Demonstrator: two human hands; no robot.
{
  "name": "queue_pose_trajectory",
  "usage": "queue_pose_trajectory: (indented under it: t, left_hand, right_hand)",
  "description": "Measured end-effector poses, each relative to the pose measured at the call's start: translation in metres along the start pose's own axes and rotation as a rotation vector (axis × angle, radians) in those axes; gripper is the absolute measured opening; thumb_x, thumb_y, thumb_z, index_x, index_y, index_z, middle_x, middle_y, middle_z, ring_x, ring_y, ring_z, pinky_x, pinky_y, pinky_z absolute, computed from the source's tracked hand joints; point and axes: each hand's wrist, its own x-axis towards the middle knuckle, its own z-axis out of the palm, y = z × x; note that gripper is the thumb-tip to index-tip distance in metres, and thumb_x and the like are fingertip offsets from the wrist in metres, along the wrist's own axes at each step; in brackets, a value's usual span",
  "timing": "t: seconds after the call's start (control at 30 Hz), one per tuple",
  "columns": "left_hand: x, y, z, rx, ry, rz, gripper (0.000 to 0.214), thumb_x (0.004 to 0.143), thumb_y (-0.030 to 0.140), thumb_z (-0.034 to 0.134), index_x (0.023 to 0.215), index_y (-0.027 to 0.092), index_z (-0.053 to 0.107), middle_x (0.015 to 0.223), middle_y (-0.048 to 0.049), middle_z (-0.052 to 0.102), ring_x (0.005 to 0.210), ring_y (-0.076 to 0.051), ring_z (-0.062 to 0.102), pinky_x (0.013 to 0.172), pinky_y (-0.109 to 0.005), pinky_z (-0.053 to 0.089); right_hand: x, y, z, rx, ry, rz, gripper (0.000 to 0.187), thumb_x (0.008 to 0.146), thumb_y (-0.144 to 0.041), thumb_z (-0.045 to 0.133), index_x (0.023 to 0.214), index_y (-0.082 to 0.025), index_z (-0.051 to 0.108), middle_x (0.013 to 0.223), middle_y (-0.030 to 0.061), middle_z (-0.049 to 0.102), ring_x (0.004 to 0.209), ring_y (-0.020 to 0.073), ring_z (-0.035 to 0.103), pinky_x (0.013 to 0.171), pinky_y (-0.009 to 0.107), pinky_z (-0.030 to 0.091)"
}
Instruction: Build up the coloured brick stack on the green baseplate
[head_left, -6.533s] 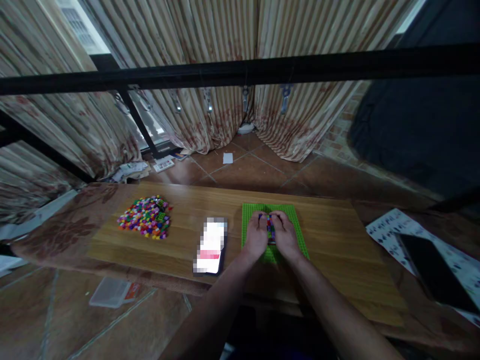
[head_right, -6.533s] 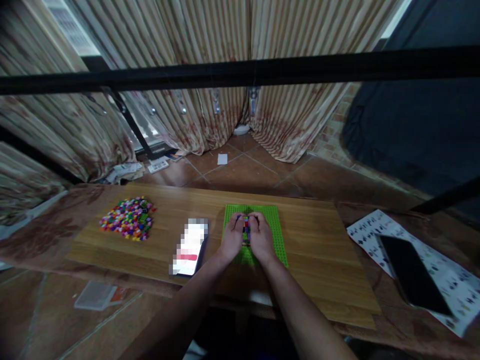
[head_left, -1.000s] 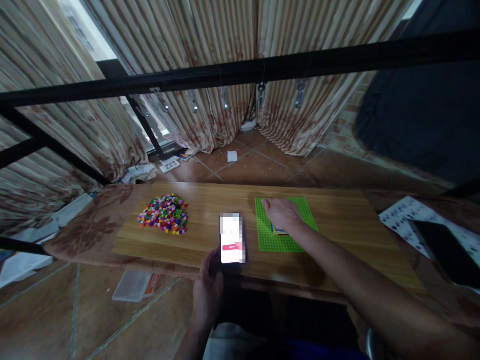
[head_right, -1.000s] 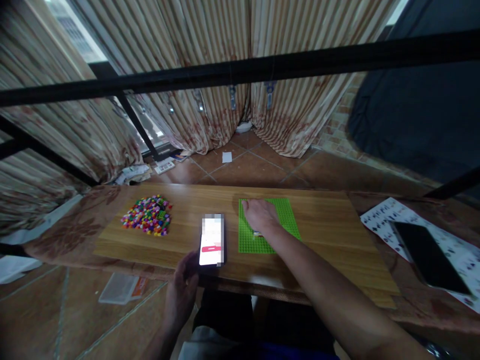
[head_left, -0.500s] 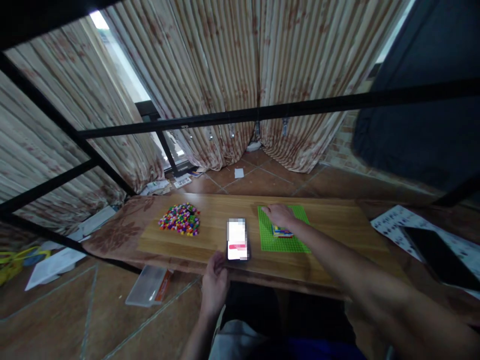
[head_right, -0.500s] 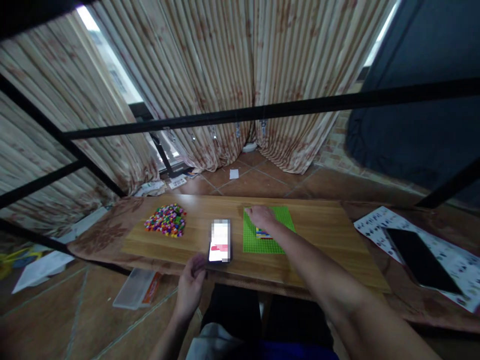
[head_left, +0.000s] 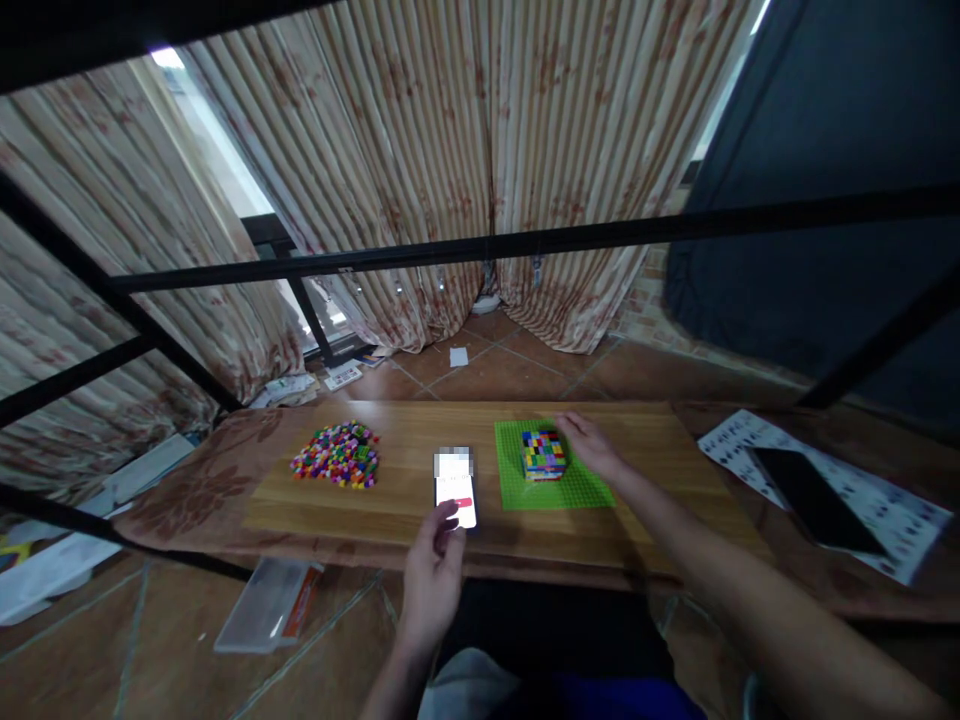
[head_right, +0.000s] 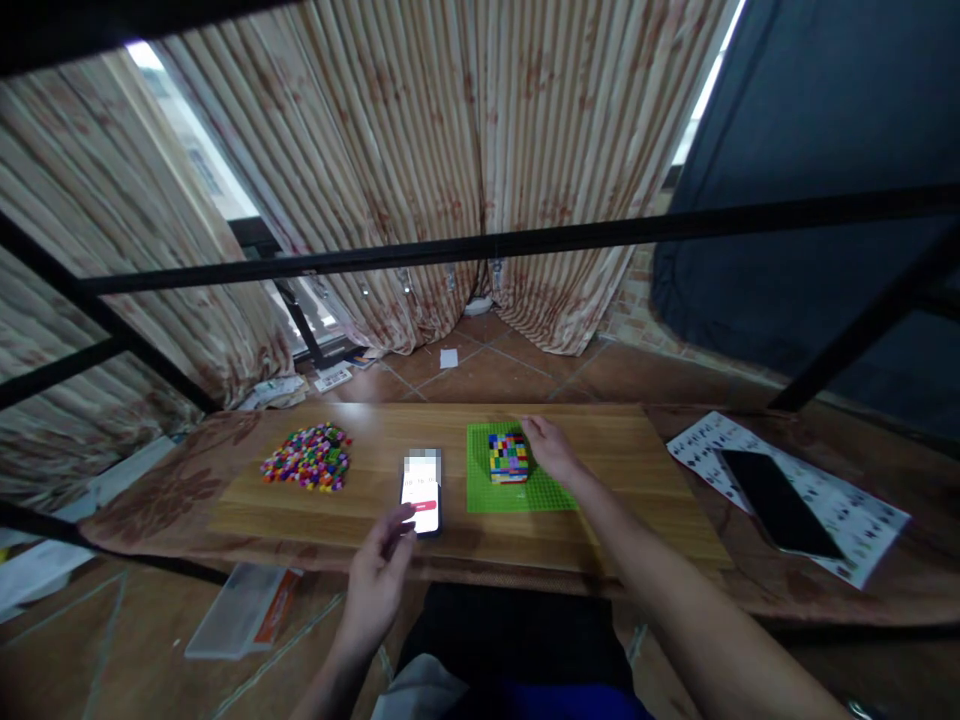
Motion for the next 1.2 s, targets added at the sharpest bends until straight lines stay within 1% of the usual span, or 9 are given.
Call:
queue_pose_trajectory:
  t: [0.07,0.13,0.27,0.37,0.47,0.57,0.77,1.03,1.2]
  left_hand:
    - [0.025,0.012,0.028,0.023,-0.082,0.054,0.041,0.085,0.04,0.056,0.121,0.02,0.058,0.123,-0.0113,0.063,0.11,-0.023,0.061,0.095,-0.039,0.048]
    - [0.054,0.02,0.059,0.021,-0.102,0.103,0.044,0.086,0.04,0.055,0.124,0.018,0.056,0.126,-0.012,0.061,0.115,-0.023,0.058,0.1,-0.04,0.045]
    - [0.099,0.023,0.118,0.026,-0.144,0.034,0.045,0.089,0.04,0.05,0.125,0.014,0.055,0.128,-0.0143,0.06,0.122,-0.025,0.053,0.106,-0.041,0.039]
    - [0.11,0.017,0.149,-0.011,-0.151,-0.024,0.041,0.09,0.036,0.045,0.124,0.015,0.055,0.126,-0.0133,0.061,0.121,-0.024,0.054,0.104,-0.04,0.041]
    - [0.108,0.008,0.167,-0.037,-0.1,-0.021,0.037,0.09,0.031,0.043,0.122,0.016,0.055,0.125,-0.0128,0.061,0.117,-0.022,0.056,0.103,-0.038,0.041]
    - [0.103,0.002,0.176,-0.05,-0.033,0.004,0.033,0.092,0.028,0.039,0.117,0.016,0.056,0.118,-0.0123,0.062,0.111,-0.02,0.057,0.101,-0.037,0.042]
    - [0.099,0.007,0.178,-0.024,-0.008,0.011,0.03,0.093,0.026,0.035,0.112,0.017,0.055,0.112,-0.011,0.061,0.107,-0.02,0.055,0.099,-0.036,0.042]
    - [0.09,0.009,0.166,-0.073,-0.124,-0.041,0.033,0.092,0.029,0.037,0.116,0.018,0.057,0.115,-0.0095,0.061,0.112,-0.02,0.054,0.102,-0.036,0.041]
    - [0.086,0.009,0.16,-0.054,-0.188,-0.032,0.039,0.093,0.033,0.037,0.126,0.019,0.054,0.122,-0.0095,0.059,0.117,-0.021,0.052,0.105,-0.038,0.039]
  right_hand:
    - [-0.008,0.009,0.009,0.122,0.044,0.013,0.04,0.091,-0.047,0.039,0.11,-0.022,0.064,0.114,0.0076,0.07,0.107,0.0213,0.063,0.095,0.037,0.046]
    - [-0.013,0.013,0.019,0.229,0.08,0.028,0.045,0.089,-0.053,0.039,0.115,-0.023,0.062,0.117,0.0076,0.069,0.109,0.0213,0.063,0.096,0.038,0.046]
    - [-0.018,0.014,0.037,0.365,0.143,0.069,0.053,0.085,-0.06,0.042,0.121,-0.025,0.059,0.123,0.0084,0.066,0.112,0.0232,0.061,0.099,0.041,0.045]
    - [-0.022,0.012,0.045,0.402,0.162,0.087,0.054,0.083,-0.059,0.044,0.12,-0.024,0.059,0.125,0.0092,0.064,0.115,0.0246,0.058,0.101,0.043,0.043]
    - [-0.029,0.011,0.051,0.403,0.163,0.096,0.053,0.083,-0.056,0.044,0.123,-0.022,0.057,0.129,0.0104,0.06,0.118,0.0257,0.054,0.105,0.046,0.037]
    - [-0.034,0.011,0.056,0.379,0.179,0.122,0.054,0.086,-0.053,0.039,0.126,-0.02,0.052,0.131,0.0127,0.055,0.12,0.0269,0.051,0.106,0.049,0.033]
    - [-0.035,0.011,0.056,0.267,0.184,0.121,0.054,0.088,-0.052,0.035,0.127,-0.018,0.051,0.128,0.0136,0.055,0.116,0.0268,0.051,0.102,0.046,0.036]
    - [-0.053,0.002,0.051,0.193,0.182,0.223,0.06,0.087,-0.055,0.037,0.133,-0.018,0.048,0.132,0.0144,0.052,0.119,0.0303,0.049,0.102,0.047,0.036]
    - [-0.059,0.002,0.05,0.172,0.193,0.211,0.061,0.087,-0.055,0.036,0.132,-0.016,0.049,0.131,0.0157,0.053,0.118,0.0308,0.05,0.1,0.047,0.037]
